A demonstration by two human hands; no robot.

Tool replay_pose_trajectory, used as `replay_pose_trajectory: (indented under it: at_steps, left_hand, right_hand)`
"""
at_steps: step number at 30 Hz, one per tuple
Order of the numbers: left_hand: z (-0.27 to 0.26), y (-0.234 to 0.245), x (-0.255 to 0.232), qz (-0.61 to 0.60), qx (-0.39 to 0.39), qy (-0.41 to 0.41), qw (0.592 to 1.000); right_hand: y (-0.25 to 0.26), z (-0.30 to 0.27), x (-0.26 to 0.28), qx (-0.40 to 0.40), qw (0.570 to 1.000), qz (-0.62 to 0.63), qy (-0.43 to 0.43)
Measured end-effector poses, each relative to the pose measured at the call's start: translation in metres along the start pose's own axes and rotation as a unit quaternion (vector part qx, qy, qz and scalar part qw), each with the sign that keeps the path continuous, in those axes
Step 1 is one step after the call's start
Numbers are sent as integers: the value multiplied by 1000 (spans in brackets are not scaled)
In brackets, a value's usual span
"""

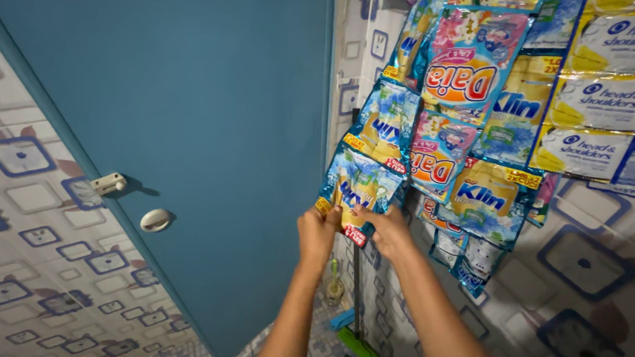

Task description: The person organizes a hanging pocket organizer filled with sachets of laundry detergent and shampoo. They repeatedly adjust, straighten, and reposition the sachets within the pockets to ensure they are neatly arranged.

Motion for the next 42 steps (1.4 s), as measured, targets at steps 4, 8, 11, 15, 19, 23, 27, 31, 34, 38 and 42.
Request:
replay_pose_trajectory:
  at_steps: [4, 8, 11, 15, 19, 23, 27, 31, 34, 38, 42]
  left_hand:
    - [4, -7, 0, -101, 41, 53, 993]
    - [26, -11, -7, -575, 152, 113, 796]
    - [30, 8, -23, -557, 112, 91, 818]
    - [22, 35, -44, -255, -64, 3, 965]
    - [28, 28, -33, -255, -54, -56, 964]
    - [43, 1, 10, -280, -14, -65, 958]
    - [42, -35, 41, -338, 28, 19, 940]
    - [25, -67, 39, -311, 75, 191, 928]
    - [3, -102, 21, -455, 168, 255, 837]
    - [-14, -141, -11, -611, 271, 157, 726]
    - [-18, -152, -32, -595, 227, 44, 770]
  right_hand:
    - [6, -7, 9, -56, 997, -59, -4]
    - [19, -30, 19, -32, 995, 91, -24]
    - [48, -64, 46, -34, 995, -73, 50]
    - [90, -126, 94, -419, 654, -535, 332]
    - [121, -135, 106, -437, 690, -473, 330]
    - [133, -123, 93, -412, 757, -414, 293]
    - [129, -97, 68, -288, 916, -222, 172]
    - [115, -89, 54, -214, 975, -51, -39]
    - [93, -86, 63, -119, 990, 21, 77]
    - [83, -94, 76, -78, 990, 110, 37]
    - [81, -107, 88, -60, 996, 65, 13]
Point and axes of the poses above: each hand's wrist, its own z-axis towards the middle knuckle, its own y-axis out of the back of the hand, x = y × z, the point moved 3 cm from there along z, towards the middle knuckle, and after that the axes turned 14 degrees about x, right-handed, at the moved point
